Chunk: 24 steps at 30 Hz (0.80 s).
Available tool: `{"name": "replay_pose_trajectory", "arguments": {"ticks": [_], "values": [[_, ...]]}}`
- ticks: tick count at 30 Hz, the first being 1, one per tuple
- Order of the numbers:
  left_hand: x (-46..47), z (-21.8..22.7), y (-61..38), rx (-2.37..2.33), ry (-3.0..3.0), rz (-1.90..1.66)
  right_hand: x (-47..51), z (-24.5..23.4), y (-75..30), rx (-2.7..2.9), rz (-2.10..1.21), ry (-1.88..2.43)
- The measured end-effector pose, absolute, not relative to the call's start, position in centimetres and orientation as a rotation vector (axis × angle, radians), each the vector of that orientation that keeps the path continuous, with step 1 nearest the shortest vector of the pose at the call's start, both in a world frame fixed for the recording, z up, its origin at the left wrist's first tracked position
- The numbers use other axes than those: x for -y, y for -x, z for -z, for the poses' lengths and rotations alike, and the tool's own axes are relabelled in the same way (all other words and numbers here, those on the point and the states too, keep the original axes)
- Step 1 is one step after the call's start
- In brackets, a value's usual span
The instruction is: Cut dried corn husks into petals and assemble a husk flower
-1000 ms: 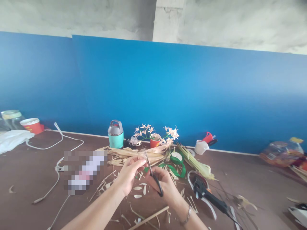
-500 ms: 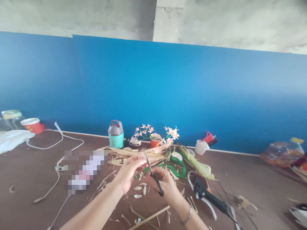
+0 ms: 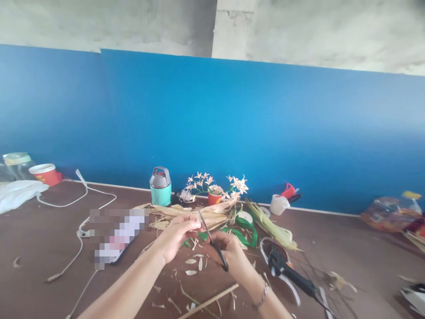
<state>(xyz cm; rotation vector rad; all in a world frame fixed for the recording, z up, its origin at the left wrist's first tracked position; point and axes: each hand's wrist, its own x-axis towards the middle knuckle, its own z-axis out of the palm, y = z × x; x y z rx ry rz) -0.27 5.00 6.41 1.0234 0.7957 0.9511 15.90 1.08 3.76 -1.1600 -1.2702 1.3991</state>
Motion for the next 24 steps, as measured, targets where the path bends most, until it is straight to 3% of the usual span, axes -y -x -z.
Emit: {"name": "replay_pose_trajectory", "arguments": {"ticks": [12, 24], "values": [[-4.3, -5.6, 0.0, -0.938, -1.343, -0.631, -0.8, -4.4, -15.8, 1.151, -1.252, 1.043], [-3.7, -5.0, -1.7, -0.889, -1.118, -0.875, -0.7, -3.8, -15.5, 0.862, -1.217, 1.004]]}}
